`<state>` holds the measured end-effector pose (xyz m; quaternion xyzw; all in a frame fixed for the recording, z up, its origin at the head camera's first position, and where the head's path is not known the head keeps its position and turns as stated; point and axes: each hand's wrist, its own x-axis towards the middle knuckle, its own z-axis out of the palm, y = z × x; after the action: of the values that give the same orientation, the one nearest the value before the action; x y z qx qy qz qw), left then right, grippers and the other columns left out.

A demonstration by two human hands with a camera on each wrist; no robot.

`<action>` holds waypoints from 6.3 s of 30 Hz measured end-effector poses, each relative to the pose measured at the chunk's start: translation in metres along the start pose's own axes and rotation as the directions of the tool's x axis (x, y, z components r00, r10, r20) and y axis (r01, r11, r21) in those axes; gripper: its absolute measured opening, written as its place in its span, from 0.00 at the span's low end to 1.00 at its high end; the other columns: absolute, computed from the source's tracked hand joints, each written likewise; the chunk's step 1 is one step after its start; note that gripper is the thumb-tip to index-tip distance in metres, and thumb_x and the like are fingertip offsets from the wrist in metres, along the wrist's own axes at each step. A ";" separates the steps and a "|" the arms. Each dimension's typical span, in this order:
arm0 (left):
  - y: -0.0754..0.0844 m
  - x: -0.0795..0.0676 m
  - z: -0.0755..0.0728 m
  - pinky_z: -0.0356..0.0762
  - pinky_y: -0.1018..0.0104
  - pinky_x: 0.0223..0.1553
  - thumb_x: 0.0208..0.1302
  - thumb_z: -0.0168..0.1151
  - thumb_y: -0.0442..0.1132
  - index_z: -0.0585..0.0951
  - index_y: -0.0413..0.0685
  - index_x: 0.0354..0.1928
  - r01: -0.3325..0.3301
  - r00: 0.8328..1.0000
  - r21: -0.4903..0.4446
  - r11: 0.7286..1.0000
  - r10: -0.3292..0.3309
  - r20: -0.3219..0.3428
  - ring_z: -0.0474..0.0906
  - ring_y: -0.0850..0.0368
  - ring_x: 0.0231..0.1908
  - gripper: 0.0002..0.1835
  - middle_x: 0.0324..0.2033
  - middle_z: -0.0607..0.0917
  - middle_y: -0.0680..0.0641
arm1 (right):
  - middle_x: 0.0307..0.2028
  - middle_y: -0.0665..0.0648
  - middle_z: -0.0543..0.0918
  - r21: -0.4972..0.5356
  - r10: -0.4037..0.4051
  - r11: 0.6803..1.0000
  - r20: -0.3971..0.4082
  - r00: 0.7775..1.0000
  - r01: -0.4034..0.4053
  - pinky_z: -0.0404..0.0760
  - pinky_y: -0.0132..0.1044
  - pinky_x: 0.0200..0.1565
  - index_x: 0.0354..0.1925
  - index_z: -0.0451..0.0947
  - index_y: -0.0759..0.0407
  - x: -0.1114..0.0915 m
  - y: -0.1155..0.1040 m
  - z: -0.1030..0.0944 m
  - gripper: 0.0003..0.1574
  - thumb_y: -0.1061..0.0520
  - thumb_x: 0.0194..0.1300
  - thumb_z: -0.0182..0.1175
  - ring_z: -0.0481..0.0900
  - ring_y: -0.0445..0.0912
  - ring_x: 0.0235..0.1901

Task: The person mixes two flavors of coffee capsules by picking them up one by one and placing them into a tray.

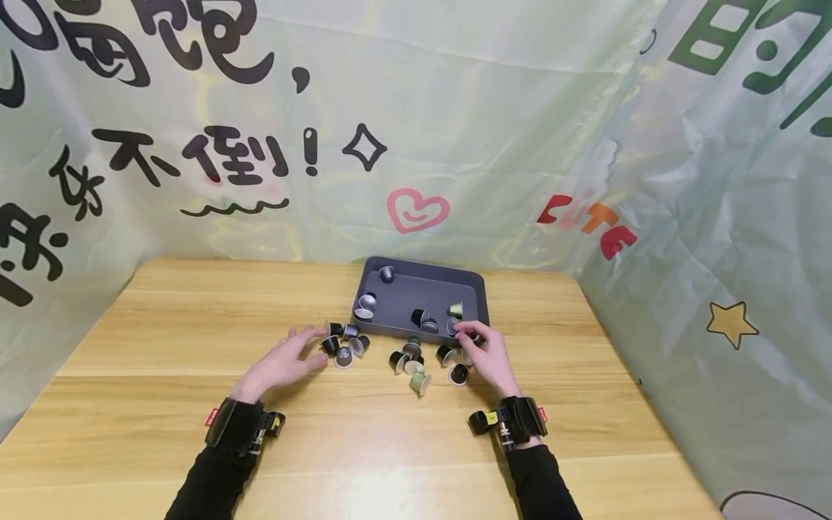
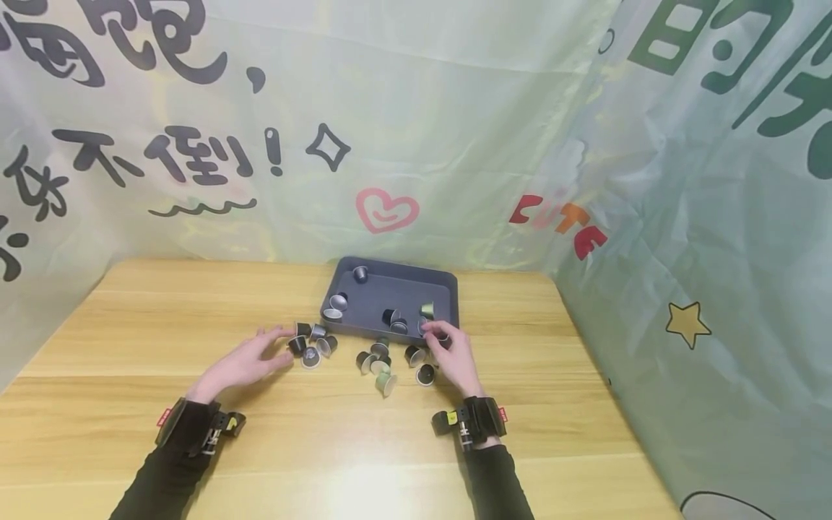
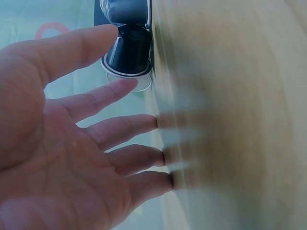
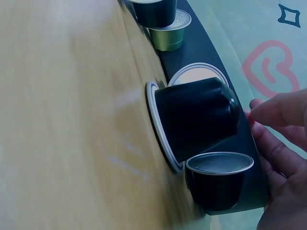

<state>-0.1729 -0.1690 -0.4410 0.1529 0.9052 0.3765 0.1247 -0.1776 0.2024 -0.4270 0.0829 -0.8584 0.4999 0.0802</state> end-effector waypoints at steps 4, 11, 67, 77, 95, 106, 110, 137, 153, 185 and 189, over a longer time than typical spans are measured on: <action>0.000 0.000 0.000 0.33 0.20 0.69 0.71 0.58 0.43 0.65 0.38 0.72 -0.006 1.000 0.008 1.000 0.006 -0.002 0.37 0.17 0.73 0.31 0.75 0.56 0.30 | 0.47 0.71 0.86 0.001 -0.001 1.000 0.002 1.000 0.001 0.77 0.35 0.48 0.48 0.82 0.72 0.000 0.001 0.000 0.12 0.67 0.68 0.59 0.79 0.54 0.45; 0.001 0.001 -0.001 0.34 0.21 0.69 0.72 0.58 0.43 0.65 0.38 0.72 -0.025 1.000 0.010 1.000 0.025 -0.002 0.37 0.17 0.72 0.31 0.74 0.60 0.31 | 0.48 0.72 0.86 0.004 -0.007 1.000 0.003 1.000 0.007 0.78 0.43 0.51 0.48 0.82 0.72 0.000 0.002 0.000 0.12 0.67 0.68 0.60 0.79 0.53 0.45; -0.002 0.005 -0.002 0.56 0.31 0.73 0.71 0.57 0.39 0.66 0.35 0.70 -0.058 0.998 -0.020 0.998 0.058 -0.006 0.63 0.27 0.70 0.29 0.71 0.67 0.30 | 0.40 0.62 0.86 -0.261 -0.121 0.956 0.076 0.990 0.137 0.78 0.30 0.37 0.53 0.82 0.66 0.030 0.024 -0.009 0.17 0.65 0.65 0.62 0.82 0.50 0.37; 0.000 0.005 -0.003 0.59 0.29 0.71 0.69 0.59 0.36 0.67 0.37 0.70 -0.062 0.998 -0.028 0.998 0.063 0.006 0.66 0.27 0.68 0.30 0.70 0.68 0.29 | 0.42 0.62 0.86 -0.257 -0.125 0.956 0.078 0.989 0.141 0.78 0.31 0.38 0.54 0.81 0.65 0.029 0.019 -0.013 0.17 0.64 0.67 0.61 0.82 0.50 0.39; 0.009 0.003 0.003 0.83 0.43 0.52 0.54 0.71 0.28 0.81 0.45 0.56 -0.109 0.990 0.214 0.971 0.127 -0.069 0.81 0.46 0.45 0.25 0.44 0.84 0.41 | 0.43 0.65 0.88 -0.192 -0.171 0.966 0.026 0.985 0.172 0.82 0.37 0.41 0.51 0.82 0.67 0.026 0.023 -0.018 0.15 0.66 0.67 0.61 0.83 0.52 0.39; 0.009 0.007 0.003 0.82 0.61 0.39 0.49 0.73 0.26 0.84 0.36 0.46 -0.100 0.988 0.207 0.973 0.121 -0.092 0.78 0.56 0.35 0.19 0.39 0.84 0.43 | 0.43 0.65 0.88 -0.154 -0.180 0.973 -0.027 0.983 0.174 0.79 0.26 0.40 0.50 0.83 0.66 0.024 0.027 -0.017 0.14 0.67 0.66 0.62 0.82 0.44 0.37; 0.013 0.007 0.000 0.85 0.60 0.37 0.51 0.72 0.26 0.83 0.34 0.49 -0.043 0.995 0.138 0.990 0.055 -0.084 0.81 0.55 0.34 0.20 0.41 0.86 0.40 | 0.43 0.66 0.88 -0.139 -0.180 0.976 -0.061 0.982 0.170 0.78 0.26 0.39 0.50 0.83 0.67 0.023 0.029 -0.017 0.15 0.68 0.65 0.61 0.80 0.40 0.36; 0.067 0.069 0.021 0.87 0.65 0.37 0.60 0.71 0.36 0.74 0.38 0.67 -0.130 0.968 -0.162 0.978 0.090 -0.236 0.89 0.52 0.35 0.32 0.44 0.89 0.35 | 0.42 0.66 0.88 -0.126 -0.152 0.982 -0.089 0.984 0.140 0.80 0.31 0.40 0.49 0.84 0.67 0.020 0.036 -0.015 0.14 0.68 0.65 0.61 0.78 0.38 0.34; 0.015 0.023 -0.006 0.87 0.55 0.46 0.63 0.68 0.34 0.73 0.35 0.65 -0.050 0.954 -0.200 0.978 -0.012 -0.299 0.85 0.43 0.45 0.29 0.54 0.83 0.31 | 0.39 0.73 0.87 -0.120 -0.149 0.983 -0.119 0.982 0.135 0.78 0.28 0.38 0.46 0.82 0.76 0.009 -0.002 -0.024 0.11 0.73 0.65 0.59 0.79 0.41 0.32; 0.001 0.011 -0.012 0.51 0.29 0.73 0.72 0.58 0.45 0.57 0.34 0.75 0.100 0.986 -0.017 0.995 -0.102 -0.132 0.54 0.25 0.73 0.38 0.75 0.58 0.29 | 0.20 0.59 0.87 -0.307 -0.056 0.942 0.250 0.967 0.134 0.71 0.25 0.23 0.34 0.88 0.63 0.010 0.027 -0.044 0.05 0.60 0.61 0.70 0.80 0.43 0.18; 0.002 0.011 -0.012 0.52 0.28 0.73 0.72 0.58 0.46 0.57 0.35 0.75 0.108 0.987 -0.018 0.994 -0.110 -0.121 0.55 0.24 0.72 0.38 0.74 0.59 0.29 | 0.19 0.58 0.87 -0.304 -0.035 0.945 0.265 0.964 0.117 0.72 0.25 0.22 0.34 0.89 0.64 0.010 0.026 -0.042 0.06 0.60 0.62 0.70 0.83 0.49 0.18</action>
<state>-0.1867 -0.1714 -0.4326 0.0792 0.9159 0.3830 0.0903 -0.1904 0.2513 -0.4261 0.1660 -0.9267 0.3372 0.0006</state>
